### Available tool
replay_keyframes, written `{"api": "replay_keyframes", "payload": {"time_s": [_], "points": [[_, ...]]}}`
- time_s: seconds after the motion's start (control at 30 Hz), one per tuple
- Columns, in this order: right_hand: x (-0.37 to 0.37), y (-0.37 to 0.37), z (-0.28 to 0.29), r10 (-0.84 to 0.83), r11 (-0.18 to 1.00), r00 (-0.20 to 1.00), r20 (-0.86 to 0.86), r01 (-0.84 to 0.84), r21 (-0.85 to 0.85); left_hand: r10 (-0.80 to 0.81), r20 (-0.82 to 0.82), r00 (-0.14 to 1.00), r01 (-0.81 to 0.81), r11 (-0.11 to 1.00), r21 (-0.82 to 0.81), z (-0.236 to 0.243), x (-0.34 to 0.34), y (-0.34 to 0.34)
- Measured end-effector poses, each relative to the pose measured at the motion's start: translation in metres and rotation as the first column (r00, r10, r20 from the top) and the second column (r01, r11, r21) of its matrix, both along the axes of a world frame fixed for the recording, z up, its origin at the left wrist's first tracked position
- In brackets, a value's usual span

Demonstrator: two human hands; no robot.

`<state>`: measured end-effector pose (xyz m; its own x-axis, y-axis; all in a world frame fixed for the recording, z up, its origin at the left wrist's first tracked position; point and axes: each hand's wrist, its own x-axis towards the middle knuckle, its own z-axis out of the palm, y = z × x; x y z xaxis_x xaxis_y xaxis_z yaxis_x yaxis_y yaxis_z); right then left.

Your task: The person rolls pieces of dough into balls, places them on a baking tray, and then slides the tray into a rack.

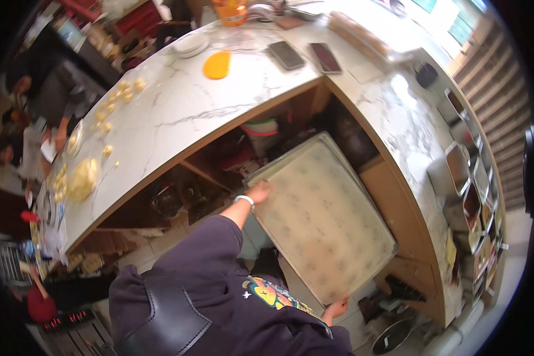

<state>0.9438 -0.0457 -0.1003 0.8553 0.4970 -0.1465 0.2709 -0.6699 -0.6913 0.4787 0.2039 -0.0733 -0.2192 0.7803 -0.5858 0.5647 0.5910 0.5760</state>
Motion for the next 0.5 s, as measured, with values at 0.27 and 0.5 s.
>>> {"api": "replay_keyframes", "payload": {"time_s": [0.27, 0.5], "points": [[0.025, 0.059, 0.000, 0.088, 0.984, 0.924, 0.372, -0.023, -0.175, 0.077, 0.392, 0.917, -0.185, 0.951, 0.247, 0.034, 0.019, -0.116], [-0.103, 0.260, 0.074, 0.202, 0.789, 0.967, 0.155, -0.254, 0.559, -0.268, 0.838, 0.476, -0.388, 0.791, 0.473, 0.246, -0.119, -0.085]]}}
